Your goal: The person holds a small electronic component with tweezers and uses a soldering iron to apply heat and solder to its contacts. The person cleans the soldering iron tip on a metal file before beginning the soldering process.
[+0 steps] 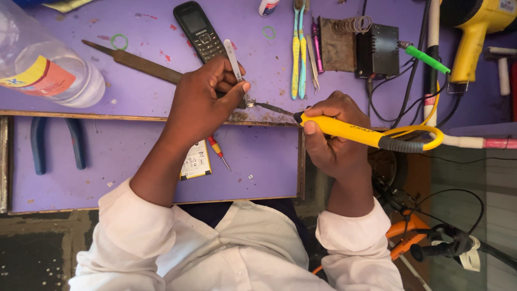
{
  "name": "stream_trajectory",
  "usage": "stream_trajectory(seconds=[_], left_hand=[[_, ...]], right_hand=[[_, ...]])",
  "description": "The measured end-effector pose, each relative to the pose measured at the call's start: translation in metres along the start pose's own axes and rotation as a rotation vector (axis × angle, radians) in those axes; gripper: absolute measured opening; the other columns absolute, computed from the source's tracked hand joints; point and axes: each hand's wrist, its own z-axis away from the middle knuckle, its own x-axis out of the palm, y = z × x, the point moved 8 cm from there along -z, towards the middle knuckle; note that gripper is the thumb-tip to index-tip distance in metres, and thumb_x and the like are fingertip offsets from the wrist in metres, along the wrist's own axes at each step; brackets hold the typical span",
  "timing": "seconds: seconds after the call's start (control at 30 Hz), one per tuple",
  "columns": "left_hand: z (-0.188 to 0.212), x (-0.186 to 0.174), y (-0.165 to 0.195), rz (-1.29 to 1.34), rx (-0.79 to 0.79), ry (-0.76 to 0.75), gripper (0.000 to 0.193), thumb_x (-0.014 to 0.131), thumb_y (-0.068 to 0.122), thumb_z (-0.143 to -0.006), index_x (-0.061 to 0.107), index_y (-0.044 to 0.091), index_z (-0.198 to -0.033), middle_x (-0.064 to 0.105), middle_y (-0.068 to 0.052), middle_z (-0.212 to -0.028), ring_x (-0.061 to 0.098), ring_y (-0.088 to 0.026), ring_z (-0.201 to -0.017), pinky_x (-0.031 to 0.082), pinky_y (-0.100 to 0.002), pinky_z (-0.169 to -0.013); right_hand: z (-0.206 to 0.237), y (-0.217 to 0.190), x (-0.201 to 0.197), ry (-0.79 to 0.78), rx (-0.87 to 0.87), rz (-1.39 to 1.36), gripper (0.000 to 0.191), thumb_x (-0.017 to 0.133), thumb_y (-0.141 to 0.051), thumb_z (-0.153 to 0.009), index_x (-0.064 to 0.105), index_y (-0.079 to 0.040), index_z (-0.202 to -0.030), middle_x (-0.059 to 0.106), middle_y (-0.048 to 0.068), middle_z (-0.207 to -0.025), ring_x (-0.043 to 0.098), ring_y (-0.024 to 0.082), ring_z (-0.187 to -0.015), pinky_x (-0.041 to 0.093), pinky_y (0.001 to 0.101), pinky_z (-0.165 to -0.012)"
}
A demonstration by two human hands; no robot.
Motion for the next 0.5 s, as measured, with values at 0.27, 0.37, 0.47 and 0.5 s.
stream_trajectory(seconds=[0.27, 0.37, 0.47, 0.5], left_hand=[[0.0006, 0.0018, 0.0007, 0.014, 0.002, -0.023, 0.016, 0.071, 0.010, -0.098, 0.063, 0.004, -0.110, 0.076, -0.004, -0.090, 0.071, -0.006, -0.079, 0.055, -0.024, -0.069], [0.0005, 0.0017, 0.0003, -0.003, -0.006, -0.022, 0.016, 0.072, 0.010, -0.097, 0.064, 0.004, -0.110, 0.076, -0.004, -0.089, 0.070, -0.006, -0.077, 0.054, -0.024, -0.067], [0.0009, 0.0018, 0.0015, -0.002, -0.003, -0.021, 0.015, 0.071, 0.010, -0.097, 0.063, 0.004, -0.109, 0.076, -0.004, -0.089, 0.070, -0.006, -0.077, 0.055, -0.024, -0.068], [0.0009, 0.0020, 0.0023, -0.006, 0.001, -0.018, 0.015, 0.071, 0.010, -0.097, 0.063, 0.004, -0.108, 0.076, -0.004, -0.089, 0.071, -0.006, -0.078, 0.055, -0.024, -0.068]], right_hand=[[-0.0001, -0.0016, -0.0010, -0.003, -0.017, 0.010, 0.020, 0.068, -0.023, -0.107, 0.060, -0.005, -0.108, 0.065, 0.007, -0.094, 0.059, 0.014, -0.074, 0.047, 0.0257, -0.068], [0.0001, -0.0024, -0.0011, -0.003, -0.019, 0.014, 0.020, 0.068, -0.023, -0.107, 0.061, -0.004, -0.108, 0.065, 0.007, -0.094, 0.059, 0.014, -0.074, 0.047, 0.0258, -0.068], [0.0002, -0.0027, -0.0009, -0.001, -0.018, -0.005, 0.020, 0.068, -0.023, -0.107, 0.061, -0.004, -0.108, 0.065, 0.008, -0.094, 0.059, 0.014, -0.073, 0.047, 0.0257, -0.068], [0.0000, -0.0027, -0.0008, -0.002, -0.018, -0.005, 0.020, 0.068, -0.023, -0.107, 0.061, -0.004, -0.108, 0.065, 0.008, -0.094, 0.059, 0.014, -0.073, 0.047, 0.0256, -0.068]])
